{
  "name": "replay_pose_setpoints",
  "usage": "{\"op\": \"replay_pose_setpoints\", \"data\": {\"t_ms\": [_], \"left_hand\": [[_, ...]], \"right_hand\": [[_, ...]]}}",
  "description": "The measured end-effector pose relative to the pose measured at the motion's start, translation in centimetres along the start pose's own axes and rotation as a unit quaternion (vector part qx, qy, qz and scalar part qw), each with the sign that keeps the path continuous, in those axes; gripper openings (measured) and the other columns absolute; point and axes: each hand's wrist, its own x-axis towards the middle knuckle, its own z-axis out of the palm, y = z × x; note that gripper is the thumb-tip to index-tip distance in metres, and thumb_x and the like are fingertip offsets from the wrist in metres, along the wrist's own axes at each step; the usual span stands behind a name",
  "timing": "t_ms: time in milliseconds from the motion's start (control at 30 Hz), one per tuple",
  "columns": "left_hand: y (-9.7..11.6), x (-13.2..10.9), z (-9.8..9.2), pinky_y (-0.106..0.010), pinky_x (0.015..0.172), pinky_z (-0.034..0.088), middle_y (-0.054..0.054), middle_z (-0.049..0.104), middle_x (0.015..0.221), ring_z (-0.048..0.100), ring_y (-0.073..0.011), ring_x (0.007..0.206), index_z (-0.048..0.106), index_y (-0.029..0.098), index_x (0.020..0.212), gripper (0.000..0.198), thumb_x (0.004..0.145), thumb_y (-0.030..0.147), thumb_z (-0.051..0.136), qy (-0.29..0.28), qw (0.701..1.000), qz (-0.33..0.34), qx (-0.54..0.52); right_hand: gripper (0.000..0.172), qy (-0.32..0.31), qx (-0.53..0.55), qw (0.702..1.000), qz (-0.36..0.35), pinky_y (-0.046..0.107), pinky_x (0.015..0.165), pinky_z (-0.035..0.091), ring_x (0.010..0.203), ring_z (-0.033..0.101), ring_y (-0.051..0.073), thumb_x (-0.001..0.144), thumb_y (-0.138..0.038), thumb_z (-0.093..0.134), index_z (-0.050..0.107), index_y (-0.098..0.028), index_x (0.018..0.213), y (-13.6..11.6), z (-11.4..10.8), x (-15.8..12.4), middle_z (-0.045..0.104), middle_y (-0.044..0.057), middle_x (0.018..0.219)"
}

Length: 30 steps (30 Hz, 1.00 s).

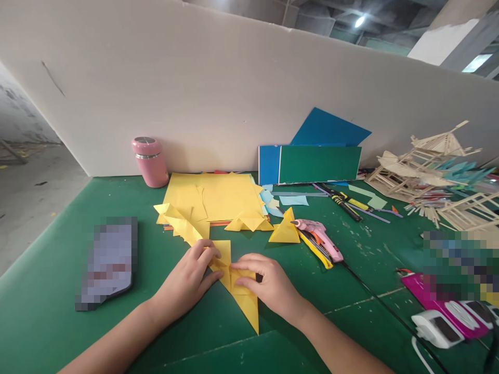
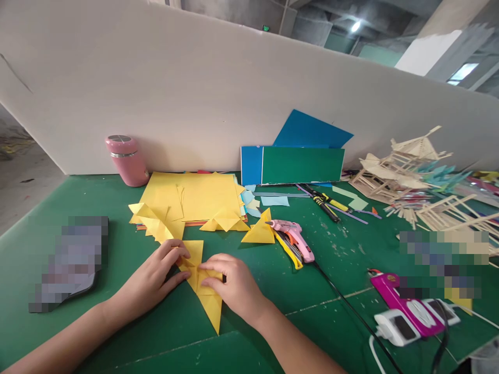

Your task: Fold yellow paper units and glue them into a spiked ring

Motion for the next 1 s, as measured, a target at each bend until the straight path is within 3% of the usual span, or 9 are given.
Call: {"op": "replay_pose_setpoints", "data": {"t_ms": [367,633,800,1000], "left_hand": [[0.2,0.0,0.0,-0.041,0.08,0.054,-0.008,0.05,0.113,0.06,-0.0234,0.094,0.045,0.024,0.108,0.018,0.09,0.023,0.048,-0.002,1.0,-0.003,0.028],[0.7,0.3,-0.1,-0.039,0.074,0.055,-0.008,0.049,0.113,0.062,-0.0214,0.086,0.052,0.022,0.09,0.007,0.09,0.02,0.045,0.0,0.998,0.012,0.067],[0.9,0.5,-0.2,-0.037,0.072,0.055,-0.008,0.053,0.105,0.061,-0.0202,0.081,0.056,0.02,0.087,0.013,0.091,0.019,0.043,-0.011,0.995,0.029,0.091],[1.1,0.8,-0.4,-0.038,0.08,0.052,-0.006,0.059,0.106,0.06,-0.022,0.088,0.056,0.021,0.087,0.017,0.093,0.02,0.04,-0.036,0.992,0.043,0.111]], "right_hand": [[0.02,0.005,-0.011,1.0,0.019,0.031,0.079,0.049,0.089,0.063,0.019,0.074,-0.015,0.065,0.064,-0.023,0.092,-0.3,0.0,-0.1,0.068,0.001,0.094],[0.023,-0.003,-0.001,0.999,0.05,0.026,0.066,0.045,0.078,0.059,0.016,0.074,-0.015,0.066,0.052,-0.023,0.089,-0.3,0.0,-0.2,0.06,-0.002,0.084],[0.024,-0.016,-0.024,0.999,0.035,0.027,0.07,0.046,0.081,0.06,0.017,0.074,-0.011,0.065,0.053,-0.024,0.091,-0.6,-0.1,-0.1,0.062,-0.002,0.088],[0.028,-0.016,-0.055,0.998,0.009,0.031,0.079,0.048,0.09,0.062,0.019,0.074,-0.007,0.066,0.057,-0.023,0.095,-0.4,0.2,-0.1,0.065,0.001,0.096]]}}
